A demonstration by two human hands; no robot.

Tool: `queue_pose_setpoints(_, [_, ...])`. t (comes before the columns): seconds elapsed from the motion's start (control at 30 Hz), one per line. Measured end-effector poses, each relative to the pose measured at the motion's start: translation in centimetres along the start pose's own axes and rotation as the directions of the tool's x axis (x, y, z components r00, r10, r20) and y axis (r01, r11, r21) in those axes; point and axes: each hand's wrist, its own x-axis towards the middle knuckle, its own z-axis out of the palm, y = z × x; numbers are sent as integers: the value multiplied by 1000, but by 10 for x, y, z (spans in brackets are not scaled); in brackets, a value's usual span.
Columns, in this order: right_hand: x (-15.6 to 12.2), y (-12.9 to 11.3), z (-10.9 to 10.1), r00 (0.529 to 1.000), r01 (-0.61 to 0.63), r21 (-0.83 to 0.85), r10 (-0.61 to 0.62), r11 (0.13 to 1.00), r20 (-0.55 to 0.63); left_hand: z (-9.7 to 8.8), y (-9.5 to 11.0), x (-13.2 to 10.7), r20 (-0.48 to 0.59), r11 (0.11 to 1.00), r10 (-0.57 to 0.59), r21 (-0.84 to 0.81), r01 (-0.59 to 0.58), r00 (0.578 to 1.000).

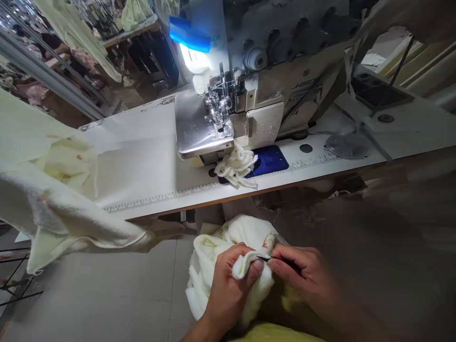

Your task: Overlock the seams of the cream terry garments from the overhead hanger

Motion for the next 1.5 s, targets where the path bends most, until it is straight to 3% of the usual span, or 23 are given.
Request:
queue_pose_setpoints(0.27, [-5,3,2,999,-26,-44,25,999,-36,2,-13,-5,-25,1000,-29,7,30,999])
queue_pose_setpoints(0.5, [-2,-4,-4,999,7,-116,-1,993,44,2,-12,-4,18,996,-82,38,81,996])
queue_pose_setpoints(0.77, [-5,12,-6,998,62,-118,-61,991,8,4,-9,1,104,993,-110,-40,114,989])
queue_pose_setpoints(0.87, [-5,12,-6,997,31,-126,-40,992,-68,4,-6,2,51,981,-123,-146,129,991])
queue_pose_setpoints(1.0, [-1,3,-8,999,-10,-99,7,995,-32,4,-3,4,-55,978,-143,-164,132,988])
queue_pose_setpoints(1.27, [0,2,-6,998,7,-100,0,995,70,6,-7,4,35,984,-95,-146,100,995])
queue_pose_setpoints(1.5, [-1,12,-5,997,74,-105,-72,992,24,1,-7,3,72,961,-173,-206,184,982])
